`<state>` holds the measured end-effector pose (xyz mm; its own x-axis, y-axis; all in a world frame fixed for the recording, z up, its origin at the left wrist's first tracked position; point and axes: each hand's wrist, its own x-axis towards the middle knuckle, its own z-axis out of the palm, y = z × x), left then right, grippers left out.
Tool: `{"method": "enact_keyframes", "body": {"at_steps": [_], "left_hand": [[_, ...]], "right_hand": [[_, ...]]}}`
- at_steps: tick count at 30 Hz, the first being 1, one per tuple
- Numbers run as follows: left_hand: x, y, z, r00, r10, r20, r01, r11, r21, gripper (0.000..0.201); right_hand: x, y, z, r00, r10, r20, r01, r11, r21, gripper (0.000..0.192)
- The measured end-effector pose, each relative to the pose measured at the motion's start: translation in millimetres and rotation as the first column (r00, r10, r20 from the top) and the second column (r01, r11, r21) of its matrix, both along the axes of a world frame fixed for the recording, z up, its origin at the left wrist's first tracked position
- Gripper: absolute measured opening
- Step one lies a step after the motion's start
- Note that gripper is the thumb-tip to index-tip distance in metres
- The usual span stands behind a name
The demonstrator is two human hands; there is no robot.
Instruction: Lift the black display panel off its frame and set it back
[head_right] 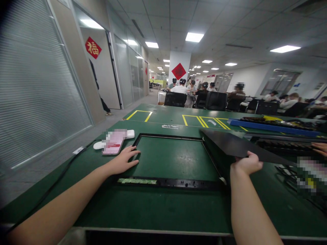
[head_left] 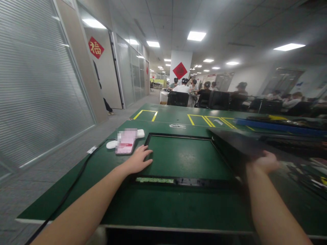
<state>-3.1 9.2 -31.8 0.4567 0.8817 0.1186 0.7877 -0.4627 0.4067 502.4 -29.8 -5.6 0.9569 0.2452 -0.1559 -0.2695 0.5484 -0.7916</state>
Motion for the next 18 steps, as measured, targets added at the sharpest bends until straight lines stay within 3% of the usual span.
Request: {"method": "enact_keyframes", "body": {"at_steps": [1, 3, 11, 18], "left_hand": [[0, 0, 0.3, 1.0, -0.003, -0.009, 0.003, 1.0, -0.004, 0.062], [0, 0, 0.7, 1.0, -0.007, -0.011, 0.007, 1.0, -0.008, 0.061], [-1, 0, -0.7, 1.0, -0.009, 0.008, 0.009, 1.0, 0.009, 0.059], [-2, 1, -2.1, 0.999, -0.01, 0.053, 0.009, 1.0, 0.01, 0.058]], "right_hand": [[-4, -1, 1.5, 0.996, -0.091, 0.006, 0.091, 0.996, 0.008, 0.025], [-9, -1, 3.5, 0.99, -0.138, -0.021, 0.138, 0.99, -0.012, 0.024], [-3, 4, -1.6, 0.99, 0.026, -0.138, -0.044, 0.991, -0.13, 0.023], [16, 9, -23.0, 0.988, 0.059, -0.146, -0.083, 0.982, -0.167, 0.024]]}}
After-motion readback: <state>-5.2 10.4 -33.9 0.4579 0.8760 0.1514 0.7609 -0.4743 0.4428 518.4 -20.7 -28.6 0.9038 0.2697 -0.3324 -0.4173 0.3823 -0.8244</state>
